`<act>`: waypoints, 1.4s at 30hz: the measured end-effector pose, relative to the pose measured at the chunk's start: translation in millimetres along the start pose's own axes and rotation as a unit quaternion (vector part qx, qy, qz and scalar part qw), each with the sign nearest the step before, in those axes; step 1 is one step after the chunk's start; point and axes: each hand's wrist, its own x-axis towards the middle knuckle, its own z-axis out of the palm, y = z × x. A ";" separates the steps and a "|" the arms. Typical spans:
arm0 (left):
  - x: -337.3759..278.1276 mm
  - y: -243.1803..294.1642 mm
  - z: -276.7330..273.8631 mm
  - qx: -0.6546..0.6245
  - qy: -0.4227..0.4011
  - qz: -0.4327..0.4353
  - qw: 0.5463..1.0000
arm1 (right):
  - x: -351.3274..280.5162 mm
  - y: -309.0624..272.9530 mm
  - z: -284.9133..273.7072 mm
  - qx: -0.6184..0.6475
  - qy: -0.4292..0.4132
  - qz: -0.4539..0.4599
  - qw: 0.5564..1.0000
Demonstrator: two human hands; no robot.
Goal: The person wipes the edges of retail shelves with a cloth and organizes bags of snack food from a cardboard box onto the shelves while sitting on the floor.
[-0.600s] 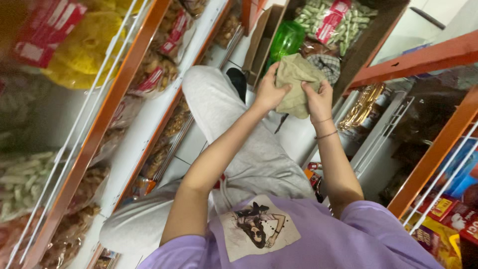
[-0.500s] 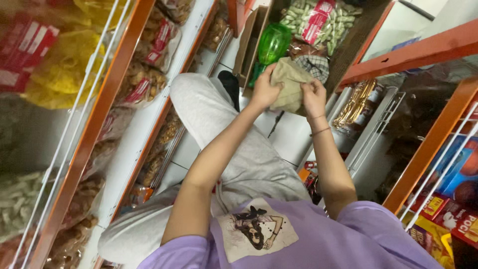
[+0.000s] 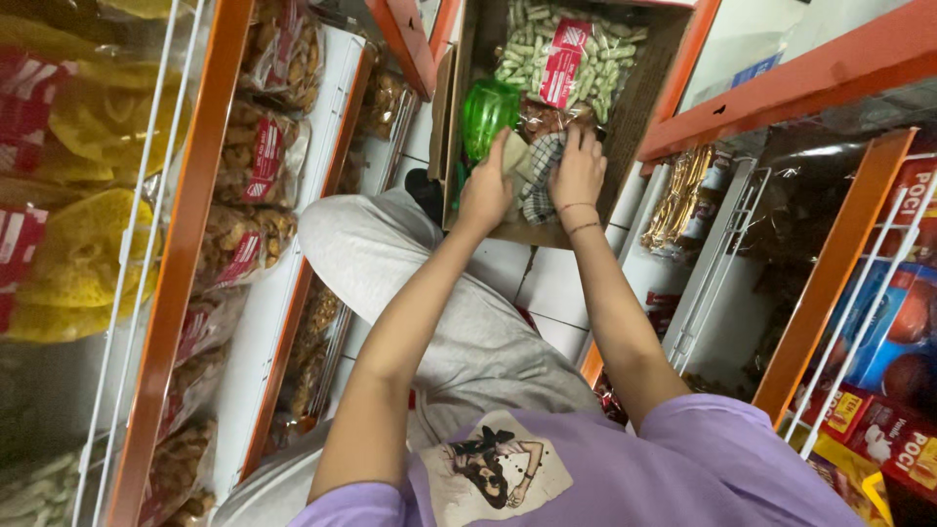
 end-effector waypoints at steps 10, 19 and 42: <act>11.1 -36.9 4.9 -0.007 0.013 0.036 0.999 | 11.4 2.8 -61.4 0.074 -0.002 -0.208 0.975; -20.7 23.2 -18.4 0.066 -0.018 0.125 0.990 | -13.4 -29.4 -121.3 0.261 -0.035 -0.087 0.961; -116.7 117.6 -239.7 -0.009 0.163 0.266 0.950 | -24.1 -103.2 -162.4 0.390 -0.131 -0.164 0.897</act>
